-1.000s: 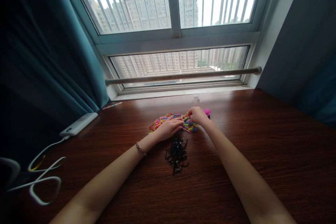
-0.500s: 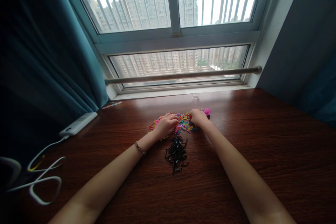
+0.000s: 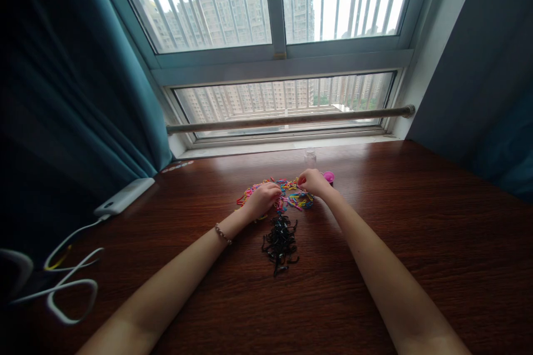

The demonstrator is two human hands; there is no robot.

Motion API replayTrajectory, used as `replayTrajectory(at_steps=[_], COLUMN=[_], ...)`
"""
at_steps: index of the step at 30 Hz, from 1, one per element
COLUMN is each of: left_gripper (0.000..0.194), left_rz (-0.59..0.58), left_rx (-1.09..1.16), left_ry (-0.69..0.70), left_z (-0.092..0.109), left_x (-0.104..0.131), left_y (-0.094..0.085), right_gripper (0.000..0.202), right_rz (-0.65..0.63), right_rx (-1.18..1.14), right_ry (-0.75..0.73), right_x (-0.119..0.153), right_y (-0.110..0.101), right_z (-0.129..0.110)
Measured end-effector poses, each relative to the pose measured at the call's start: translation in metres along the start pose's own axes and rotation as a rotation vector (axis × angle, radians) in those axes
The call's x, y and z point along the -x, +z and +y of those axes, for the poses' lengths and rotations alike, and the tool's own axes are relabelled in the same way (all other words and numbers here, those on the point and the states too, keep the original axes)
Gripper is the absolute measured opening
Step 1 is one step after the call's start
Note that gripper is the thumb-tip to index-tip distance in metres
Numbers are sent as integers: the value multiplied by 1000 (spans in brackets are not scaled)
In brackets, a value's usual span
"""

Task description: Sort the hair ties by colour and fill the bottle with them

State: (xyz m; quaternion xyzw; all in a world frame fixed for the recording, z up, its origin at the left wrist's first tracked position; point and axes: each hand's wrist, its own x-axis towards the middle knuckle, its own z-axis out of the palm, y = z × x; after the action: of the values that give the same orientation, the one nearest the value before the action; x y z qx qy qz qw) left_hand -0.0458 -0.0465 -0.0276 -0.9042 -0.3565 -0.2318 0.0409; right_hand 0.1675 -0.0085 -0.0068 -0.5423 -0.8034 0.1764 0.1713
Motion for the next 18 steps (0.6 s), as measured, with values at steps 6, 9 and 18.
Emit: replayTrajectory(at_steps=[6, 9, 18], left_gripper=[13, 12, 14], left_rz=[28, 51, -94], left_rx=[-50, 17, 568], left_ry=[-100, -151, -173], left_z=[-2, 0, 17], left_x=[0, 0, -7], left_y=[-3, -5, -17], right_gripper=[19, 22, 21], right_rz=[-90, -160, 31], right_rx=[-12, -2, 129], right_ry=[29, 51, 3], right_x=[3, 5, 5], right_y=[-8, -11, 2], right_z=[-3, -3, -8])
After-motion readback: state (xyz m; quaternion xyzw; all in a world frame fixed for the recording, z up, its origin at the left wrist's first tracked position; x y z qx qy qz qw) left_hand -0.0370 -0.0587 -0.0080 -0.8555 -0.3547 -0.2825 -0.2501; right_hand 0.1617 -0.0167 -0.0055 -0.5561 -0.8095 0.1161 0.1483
